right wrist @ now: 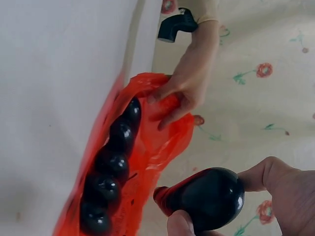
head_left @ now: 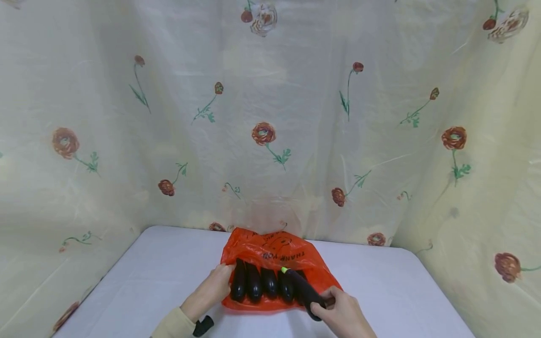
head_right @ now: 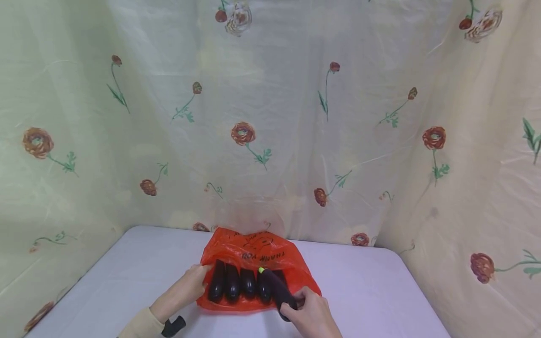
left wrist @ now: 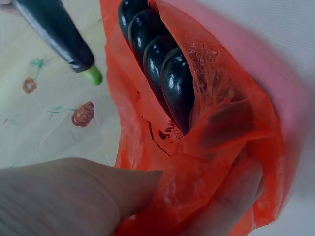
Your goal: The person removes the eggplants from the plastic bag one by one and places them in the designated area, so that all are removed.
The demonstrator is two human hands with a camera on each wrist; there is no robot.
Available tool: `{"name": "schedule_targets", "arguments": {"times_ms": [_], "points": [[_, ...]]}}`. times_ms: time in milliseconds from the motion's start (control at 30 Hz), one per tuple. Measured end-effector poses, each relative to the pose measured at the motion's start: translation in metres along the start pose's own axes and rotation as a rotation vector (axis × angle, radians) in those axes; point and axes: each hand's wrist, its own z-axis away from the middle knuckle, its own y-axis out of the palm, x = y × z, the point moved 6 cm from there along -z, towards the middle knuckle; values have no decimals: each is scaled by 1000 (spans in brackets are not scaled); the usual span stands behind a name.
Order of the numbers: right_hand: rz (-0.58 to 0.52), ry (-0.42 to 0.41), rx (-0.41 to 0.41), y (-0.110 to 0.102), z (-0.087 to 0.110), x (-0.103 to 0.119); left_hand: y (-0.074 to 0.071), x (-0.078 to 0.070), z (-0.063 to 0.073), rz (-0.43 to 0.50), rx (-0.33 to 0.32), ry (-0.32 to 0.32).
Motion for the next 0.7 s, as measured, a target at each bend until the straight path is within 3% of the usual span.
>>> {"name": "schedule_targets", "arguments": {"times_ms": [300,700], "points": [[-33,-50,-59,-18,6,8,0,-1,0,-2,-16,10],[-32,-49,-187,-46,-18,-13,0,-2,1,28,-11,21]]}}
